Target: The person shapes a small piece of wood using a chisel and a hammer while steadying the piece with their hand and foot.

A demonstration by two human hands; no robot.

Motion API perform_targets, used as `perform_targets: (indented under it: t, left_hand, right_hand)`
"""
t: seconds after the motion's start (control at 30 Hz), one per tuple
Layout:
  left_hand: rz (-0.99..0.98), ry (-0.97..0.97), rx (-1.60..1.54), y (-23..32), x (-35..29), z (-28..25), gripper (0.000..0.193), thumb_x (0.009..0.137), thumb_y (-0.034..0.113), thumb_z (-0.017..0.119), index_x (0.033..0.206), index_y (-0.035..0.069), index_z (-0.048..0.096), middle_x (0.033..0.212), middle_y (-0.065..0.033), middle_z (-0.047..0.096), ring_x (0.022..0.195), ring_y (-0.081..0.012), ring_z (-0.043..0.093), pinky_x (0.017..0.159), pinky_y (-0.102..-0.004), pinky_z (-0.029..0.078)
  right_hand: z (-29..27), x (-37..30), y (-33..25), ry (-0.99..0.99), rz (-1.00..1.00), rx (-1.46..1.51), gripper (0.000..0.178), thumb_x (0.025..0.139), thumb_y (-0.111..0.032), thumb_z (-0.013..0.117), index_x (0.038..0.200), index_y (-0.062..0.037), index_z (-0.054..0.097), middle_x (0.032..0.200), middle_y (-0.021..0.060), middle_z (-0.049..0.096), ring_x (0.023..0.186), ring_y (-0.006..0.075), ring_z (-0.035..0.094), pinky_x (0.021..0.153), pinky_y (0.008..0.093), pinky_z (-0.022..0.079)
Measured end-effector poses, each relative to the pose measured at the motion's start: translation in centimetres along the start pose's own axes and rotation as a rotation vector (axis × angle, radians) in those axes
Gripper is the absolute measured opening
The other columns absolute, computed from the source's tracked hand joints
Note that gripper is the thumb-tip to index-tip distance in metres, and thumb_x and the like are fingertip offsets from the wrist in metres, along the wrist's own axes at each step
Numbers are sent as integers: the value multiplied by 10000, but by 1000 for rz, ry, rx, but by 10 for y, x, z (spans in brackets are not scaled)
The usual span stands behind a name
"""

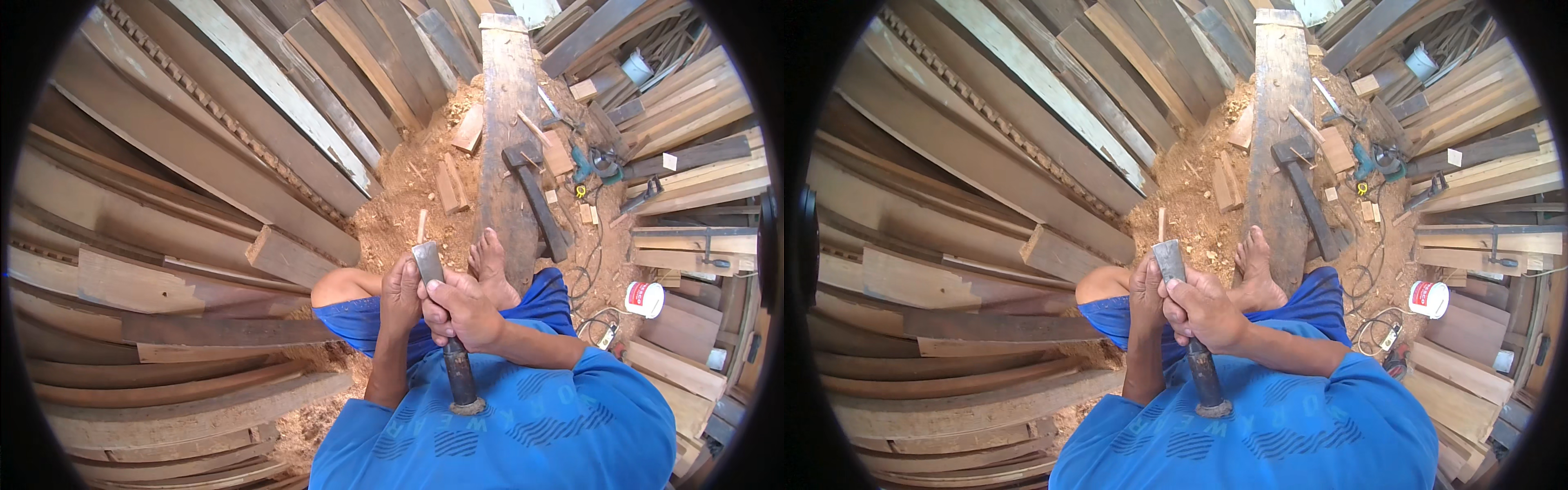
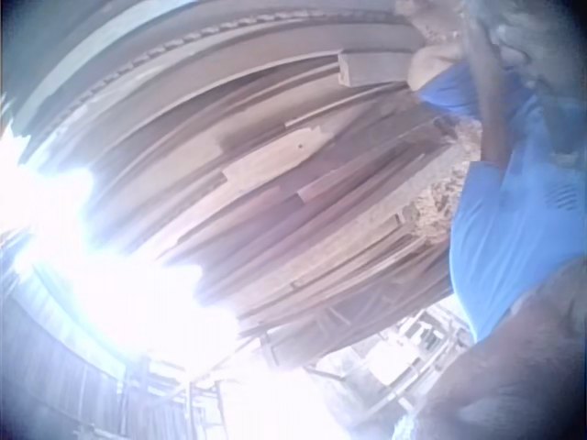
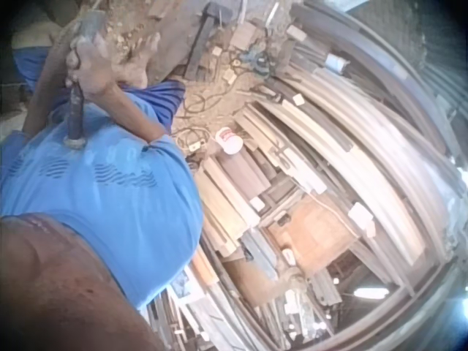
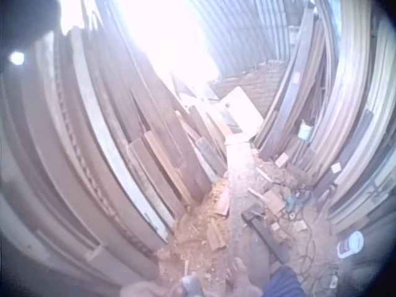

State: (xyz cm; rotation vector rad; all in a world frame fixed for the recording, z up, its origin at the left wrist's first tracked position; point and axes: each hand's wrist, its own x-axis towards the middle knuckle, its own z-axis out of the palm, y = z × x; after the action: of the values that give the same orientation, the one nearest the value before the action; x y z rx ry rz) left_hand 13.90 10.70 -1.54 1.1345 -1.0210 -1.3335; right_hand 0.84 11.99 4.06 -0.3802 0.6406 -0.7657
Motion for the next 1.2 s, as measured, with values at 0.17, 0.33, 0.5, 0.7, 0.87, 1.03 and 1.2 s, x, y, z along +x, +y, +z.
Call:
perform_targets:
  t: [0.17, 0.33, 0.5, 0.7, 0.87, 1.03, 1.2]
  left_hand:
    - [65, -188, 268, -9, -10, -16, 379, 1037, 315, 407, 866, 22, 577, 642, -6, 480, 584, -83, 448, 525, -254, 375]
    - [42, -208, 361, -27, -55, -30, 415, 1026, 342, 429, 790, 20, 541, 588, -5, 452, 541, -90, 420, 491, -289, 352]
    - [-172, -131, -69, -20, -13, -20, 424, 1031, 381, 413, 892, 11, 566, 670, 1, 525, 597, -79, 470, 533, -282, 389]
    - [84, -117, 183, -11, -5, -7, 408, 1032, 360, 417, 1051, -5, 598, 711, 9, 528, 647, -99, 490, 562, -294, 399]
    - [-12, -247, 125, -32, -50, -25, 415, 1028, 382, 421, 945, 12, 591, 661, 26, 495, 574, -56, 436, 501, -230, 339]
    - [7, -50, 28, -17, -18, -12, 380, 1047, 326, 383, 971, 13, 584, 681, 57, 498, 565, -25, 415, 487, -182, 311]
    - [99, -21, 151, 4, -3, -8, 353, 1043, 299, 391, 1044, 3, 584, 736, 27, 558, 645, -60, 509, 561, -234, 419]
  right_hand:
    - [-6, -17, -10, 5, -17, 22, 166, 1016, -217, 393, 989, -67, 458, 639, -6, 444, 443, 71, 400, 431, 260, 432]
    - [-11, -37, -21, 93, -252, -43, 185, 1022, -213, 375, 987, -52, 459, 635, 5, 442, 443, 68, 395, 443, 263, 441]
    - [-6, -13, 0, 5, -22, 18, 184, 1018, -254, 416, 979, -84, 473, 634, -10, 432, 488, 85, 418, 491, 275, 447]
    - [-4, -17, -5, -26, -6, 27, 176, 1019, -259, 415, 977, -96, 467, 608, -23, 383, 472, 86, 387, 471, 275, 418]
    - [-12, -34, -12, 8, -201, 0, 166, 1018, -254, 415, 967, -102, 461, 600, -28, 368, 465, 83, 375, 471, 275, 418]
    - [-8, -10, 4, -3, 6, 50, 174, 1018, -244, 414, 941, -96, 467, 621, -28, 404, 467, 75, 390, 463, 264, 421]
    - [-3, -9, 4, -80, 49, 52, 174, 1015, -227, 406, 948, -84, 479, 634, -20, 434, 467, 74, 402, 446, 262, 423]
